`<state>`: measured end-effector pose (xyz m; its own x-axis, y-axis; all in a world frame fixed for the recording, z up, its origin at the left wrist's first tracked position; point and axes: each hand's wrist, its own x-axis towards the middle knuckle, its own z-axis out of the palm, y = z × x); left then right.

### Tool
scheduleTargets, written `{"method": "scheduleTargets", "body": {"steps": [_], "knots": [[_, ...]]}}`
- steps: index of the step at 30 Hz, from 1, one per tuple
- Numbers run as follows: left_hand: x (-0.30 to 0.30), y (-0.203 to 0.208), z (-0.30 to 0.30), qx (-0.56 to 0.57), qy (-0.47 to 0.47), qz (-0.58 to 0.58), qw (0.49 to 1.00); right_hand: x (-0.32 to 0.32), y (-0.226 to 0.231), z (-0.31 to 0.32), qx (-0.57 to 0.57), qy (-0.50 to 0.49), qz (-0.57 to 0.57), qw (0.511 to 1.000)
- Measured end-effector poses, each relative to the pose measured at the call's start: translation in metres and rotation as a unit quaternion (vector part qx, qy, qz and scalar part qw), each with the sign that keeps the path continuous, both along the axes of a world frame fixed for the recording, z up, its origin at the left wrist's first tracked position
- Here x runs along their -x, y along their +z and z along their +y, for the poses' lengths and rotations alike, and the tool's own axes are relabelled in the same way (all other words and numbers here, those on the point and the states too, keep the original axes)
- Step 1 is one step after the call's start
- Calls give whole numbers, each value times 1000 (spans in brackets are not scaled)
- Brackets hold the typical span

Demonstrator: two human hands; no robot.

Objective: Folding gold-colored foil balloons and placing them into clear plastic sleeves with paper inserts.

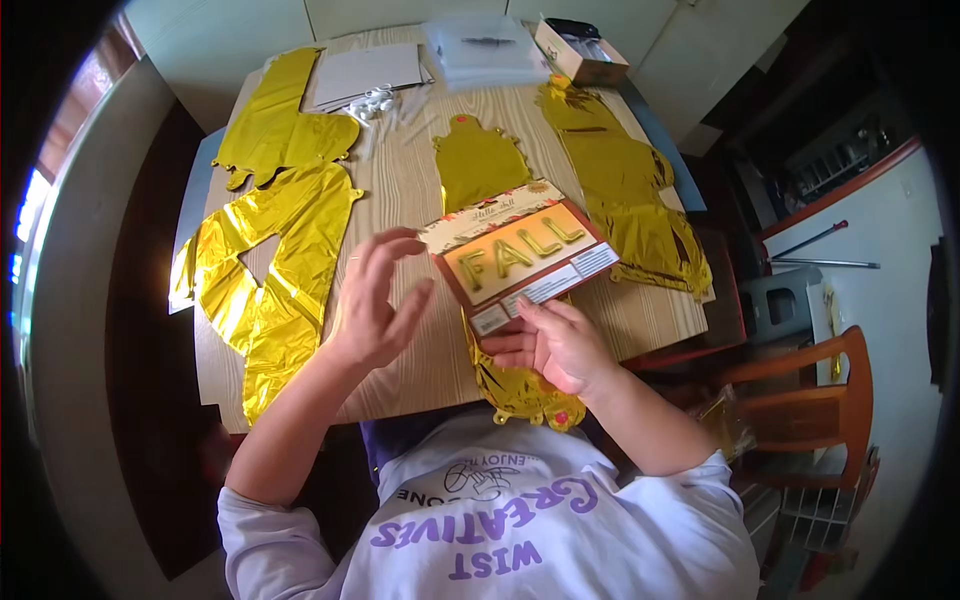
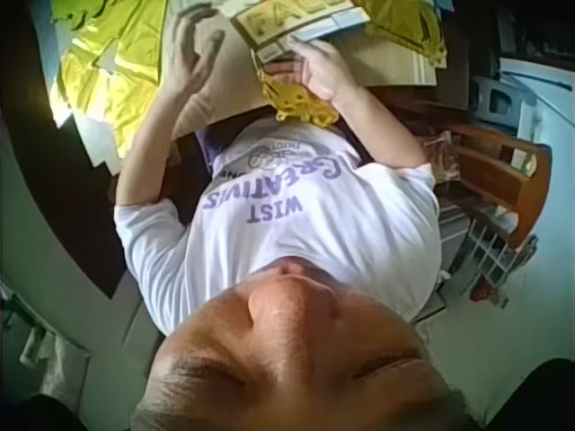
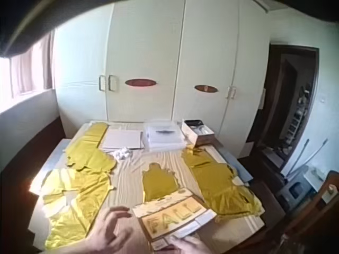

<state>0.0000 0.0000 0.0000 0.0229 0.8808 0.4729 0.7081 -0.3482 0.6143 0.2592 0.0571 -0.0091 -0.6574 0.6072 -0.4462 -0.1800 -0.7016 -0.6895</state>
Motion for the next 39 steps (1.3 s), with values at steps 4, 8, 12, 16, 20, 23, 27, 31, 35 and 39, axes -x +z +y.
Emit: {"method": "scheduleTargets", "body": {"steps": [4, 8, 12, 16, 20, 23, 27, 31, 35, 39], "knots": [[-34, -7, 19, 5, -81, 151, 985, -62, 25, 12, -69, 132, -133, 980], [-21, -29, 25, 39, -102, 217, 970, -106, 36, -22, -552, 162, -327, 750], [-7, -25, 32, 65, -106, 231, 965, -118, 5, -37, -829, 74, -339, 439], [-12, -25, 38, 65, -123, 233, 962, -114, -35, -30, -889, 38, -267, 370], [-21, -22, 29, 51, -124, 206, 969, -114, -36, -27, -907, 25, -217, 360], [-30, -17, 3, 36, -126, 184, 974, -123, -33, -35, -902, 18, -202, 380], [-65, 3, -58, 66, -140, 202, 967, -141, -32, -61, -886, 14, -191, 423], [-97, -23, -91, 27, -67, 245, 967, -148, -34, -76, -879, 25, -170, 445], [-102, -36, -87, 12, -30, 259, 965, -154, -36, -66, -888, 41, -170, 426], [-102, -39, -86, 2, -28, 229, 973, -160, -47, -33, -891, 11, -226, 394]]}}
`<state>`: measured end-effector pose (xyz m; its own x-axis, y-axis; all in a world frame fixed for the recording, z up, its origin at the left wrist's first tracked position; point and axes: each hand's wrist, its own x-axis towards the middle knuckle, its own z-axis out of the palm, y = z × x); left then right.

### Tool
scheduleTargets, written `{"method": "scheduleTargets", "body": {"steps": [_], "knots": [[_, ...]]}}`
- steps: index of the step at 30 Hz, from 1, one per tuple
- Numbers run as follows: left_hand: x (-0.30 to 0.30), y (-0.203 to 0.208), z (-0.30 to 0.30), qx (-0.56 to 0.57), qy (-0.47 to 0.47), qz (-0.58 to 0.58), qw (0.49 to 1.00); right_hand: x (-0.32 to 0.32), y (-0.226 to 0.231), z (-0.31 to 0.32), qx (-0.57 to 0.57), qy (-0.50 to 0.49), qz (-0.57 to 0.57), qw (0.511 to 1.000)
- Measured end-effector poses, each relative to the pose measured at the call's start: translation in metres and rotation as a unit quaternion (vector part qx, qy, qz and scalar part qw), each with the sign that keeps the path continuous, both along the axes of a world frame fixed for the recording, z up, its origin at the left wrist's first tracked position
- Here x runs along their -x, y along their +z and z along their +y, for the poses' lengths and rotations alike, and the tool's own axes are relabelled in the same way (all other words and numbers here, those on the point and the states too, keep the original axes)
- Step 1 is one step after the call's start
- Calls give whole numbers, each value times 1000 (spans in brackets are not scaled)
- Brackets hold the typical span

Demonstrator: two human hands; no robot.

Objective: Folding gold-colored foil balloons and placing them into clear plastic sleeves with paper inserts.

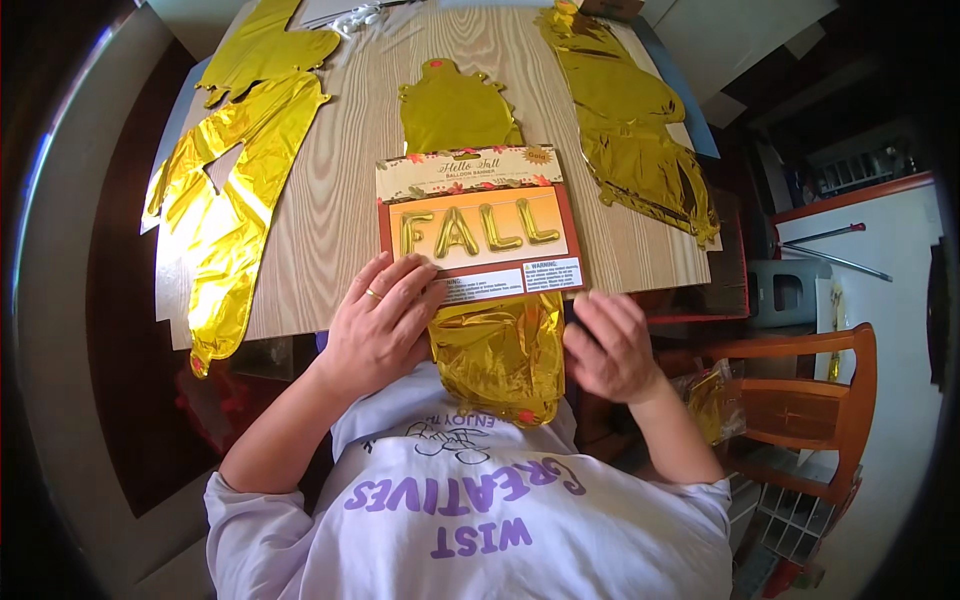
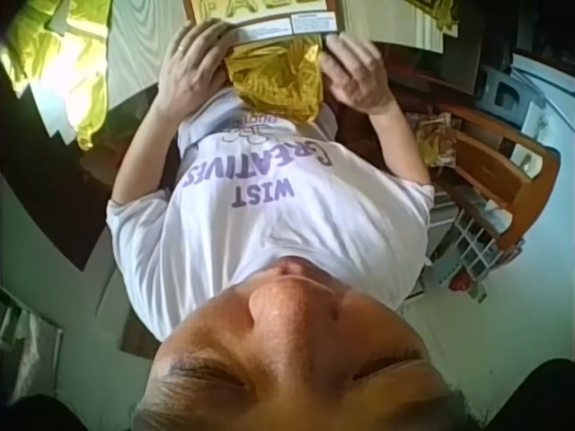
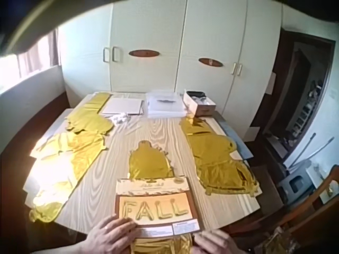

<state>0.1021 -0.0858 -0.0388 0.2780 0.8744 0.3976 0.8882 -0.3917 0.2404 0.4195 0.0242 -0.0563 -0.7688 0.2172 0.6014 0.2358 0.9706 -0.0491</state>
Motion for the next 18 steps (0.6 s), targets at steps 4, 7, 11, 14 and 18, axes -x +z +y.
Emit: {"method": "scheduleTargets", "body": {"steps": [4, 7, 11, 14, 18], "knots": [[-1, 0, 0, -3, 6, 10, 1000, 16, 0, 25, -16, -44, -49, 998], [-1, -1, -2, -3, 15, 11, 1000, 21, -3, 31, 7, -38, -84, 996], [-3, -8, -6, -22, 29, 2, 999, 25, 3, 33, 19, -43, -86, 995], [-3, -12, -6, -35, 30, -3, 999, 26, 3, 36, 18, -34, -81, 996], [-4, -12, -5, -51, 37, -11, 998, 27, 7, 36, 15, -28, -81, 996]]}}
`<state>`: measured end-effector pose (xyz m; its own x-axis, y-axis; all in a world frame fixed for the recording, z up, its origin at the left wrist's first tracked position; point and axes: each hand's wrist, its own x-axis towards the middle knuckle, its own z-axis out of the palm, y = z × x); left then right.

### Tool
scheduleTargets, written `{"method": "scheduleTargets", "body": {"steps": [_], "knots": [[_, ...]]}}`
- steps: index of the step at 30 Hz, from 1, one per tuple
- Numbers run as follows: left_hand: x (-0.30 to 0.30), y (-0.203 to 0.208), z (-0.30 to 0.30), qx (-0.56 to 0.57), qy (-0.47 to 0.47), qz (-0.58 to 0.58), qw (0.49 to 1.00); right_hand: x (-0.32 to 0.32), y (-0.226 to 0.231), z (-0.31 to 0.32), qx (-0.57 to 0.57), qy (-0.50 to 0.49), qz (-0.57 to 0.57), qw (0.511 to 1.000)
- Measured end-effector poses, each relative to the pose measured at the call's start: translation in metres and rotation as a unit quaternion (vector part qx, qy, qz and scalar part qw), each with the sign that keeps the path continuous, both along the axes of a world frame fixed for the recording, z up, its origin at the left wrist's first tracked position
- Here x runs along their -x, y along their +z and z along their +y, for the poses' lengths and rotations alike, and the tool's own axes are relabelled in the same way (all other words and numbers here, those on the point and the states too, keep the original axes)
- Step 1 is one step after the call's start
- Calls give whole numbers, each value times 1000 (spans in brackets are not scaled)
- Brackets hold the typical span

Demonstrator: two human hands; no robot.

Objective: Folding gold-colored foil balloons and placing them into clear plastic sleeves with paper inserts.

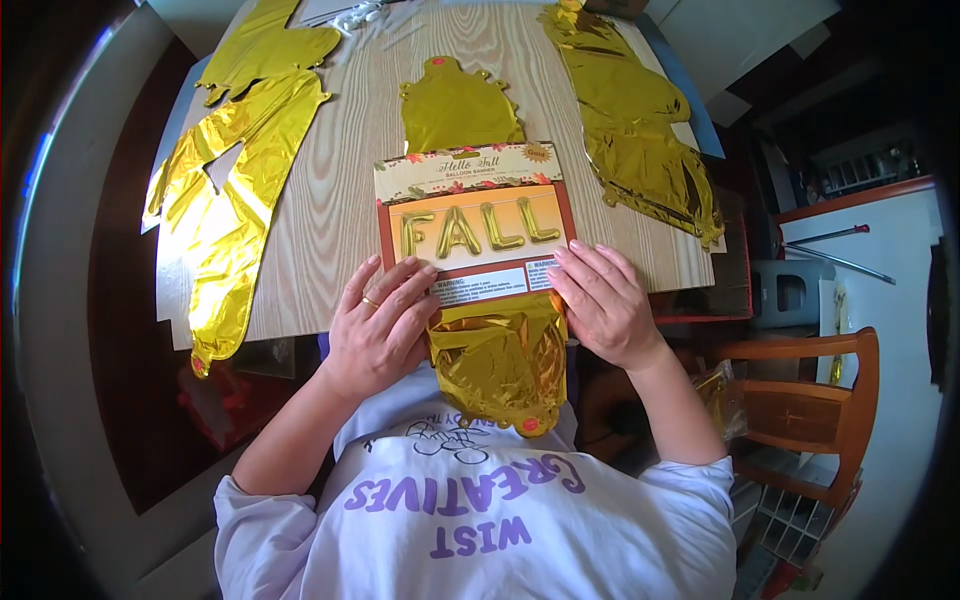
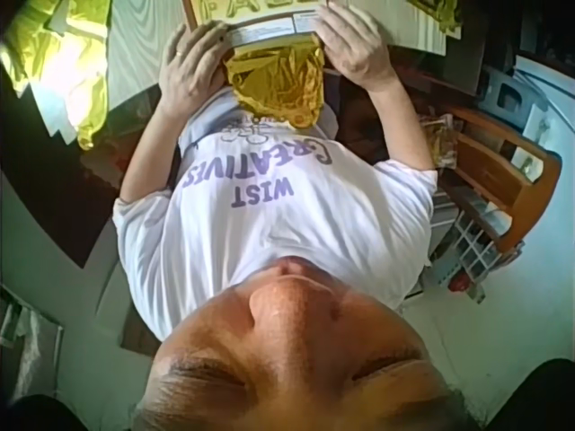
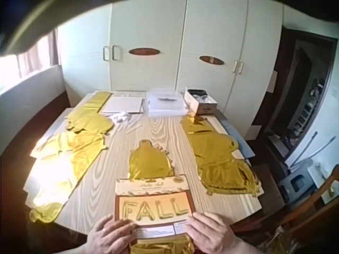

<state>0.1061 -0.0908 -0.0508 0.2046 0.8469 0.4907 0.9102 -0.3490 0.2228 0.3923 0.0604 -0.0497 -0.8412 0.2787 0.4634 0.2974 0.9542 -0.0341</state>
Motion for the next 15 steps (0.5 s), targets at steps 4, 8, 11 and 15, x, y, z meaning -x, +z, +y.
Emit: {"method": "scheduleTargets", "body": {"steps": [4, 8, 11, 15], "knots": [[0, -2, 0, -10, 4, -24, 1000, 4, 2, 1, 3, 8, 11, 1000], [3, 3, 4, -17, -4, -46, 999, 7, 2, 4, 29, 30, 38, 998], [6, 9, 6, -9, -6, -59, 998, 9, 5, 9, 76, 40, 65, 994], [8, 9, 15, 39, 33, -145, 988, 21, 9, 9, 164, -17, 89, 982]]}}
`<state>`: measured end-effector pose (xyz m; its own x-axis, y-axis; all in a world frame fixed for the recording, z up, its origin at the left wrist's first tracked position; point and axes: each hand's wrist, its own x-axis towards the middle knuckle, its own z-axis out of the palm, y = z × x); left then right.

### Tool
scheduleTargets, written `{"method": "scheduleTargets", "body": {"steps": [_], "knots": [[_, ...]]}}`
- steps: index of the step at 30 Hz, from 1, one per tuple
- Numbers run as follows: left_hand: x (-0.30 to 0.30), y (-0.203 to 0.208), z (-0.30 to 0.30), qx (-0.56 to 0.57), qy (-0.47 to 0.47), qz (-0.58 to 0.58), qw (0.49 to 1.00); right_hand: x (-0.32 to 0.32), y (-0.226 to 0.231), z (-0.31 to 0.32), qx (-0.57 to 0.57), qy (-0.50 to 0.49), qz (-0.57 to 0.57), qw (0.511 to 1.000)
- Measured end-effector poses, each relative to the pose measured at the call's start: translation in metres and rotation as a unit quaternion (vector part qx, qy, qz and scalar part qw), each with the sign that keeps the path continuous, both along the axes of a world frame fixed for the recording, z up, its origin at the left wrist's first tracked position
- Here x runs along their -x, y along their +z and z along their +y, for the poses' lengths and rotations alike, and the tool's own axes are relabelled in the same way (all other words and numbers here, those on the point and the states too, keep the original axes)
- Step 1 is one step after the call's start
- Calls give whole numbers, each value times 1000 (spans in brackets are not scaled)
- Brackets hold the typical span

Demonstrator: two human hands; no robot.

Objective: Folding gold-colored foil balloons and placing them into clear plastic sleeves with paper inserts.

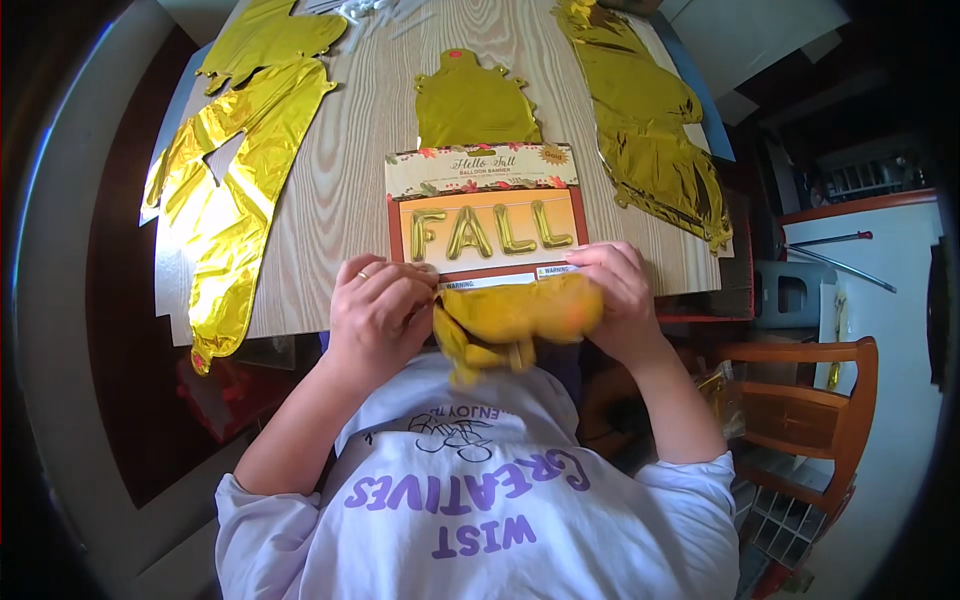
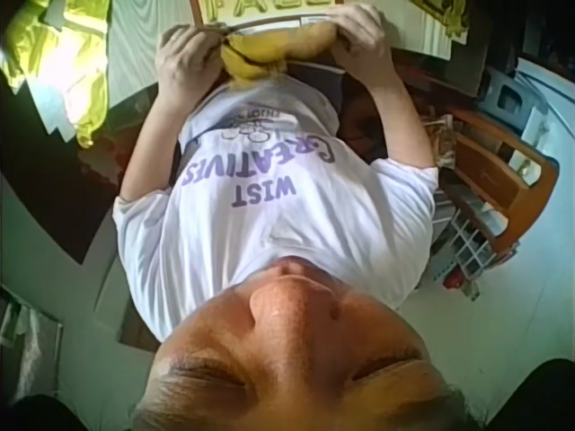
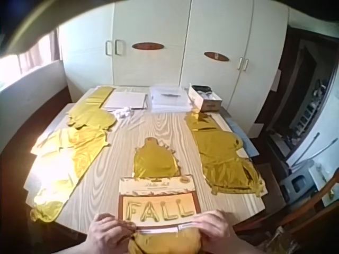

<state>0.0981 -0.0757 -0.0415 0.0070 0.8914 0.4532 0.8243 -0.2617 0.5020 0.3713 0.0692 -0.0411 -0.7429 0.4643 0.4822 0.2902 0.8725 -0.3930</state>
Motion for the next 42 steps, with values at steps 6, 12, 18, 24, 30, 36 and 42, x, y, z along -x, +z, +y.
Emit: {"method": "scheduleTargets", "body": {"steps": [6, 12, 18, 24, 30, 36, 42], "knots": [[-19, 8, 7, 101, 183, -239, 948, 8, -1, -10, 137, -57, 46, 988], [-21, 1, -2, -183, 34, 46, 981, 10, -5, -9, 92, -44, 99, 990], [-31, 17, 9, 157, -137, 215, 954, 11, 9, -10, 36, -46, -46, 997], [3, 26, -18, 222, -67, 222, 947, 11, 15, -12, 59, -73, -66, 993], [-48, 49, -2, 147, -34, 176, 973, 13, 19, -10, 17, -71, -76, 994], [-60, 12, 31, 144, -135, 203, 959, 10, 44, 23, 163, -29, -103, 981], [-57, 13, 31, 164, -143, 219, 951, 51, 56, 117, 248, -55, -111, 961]]}}
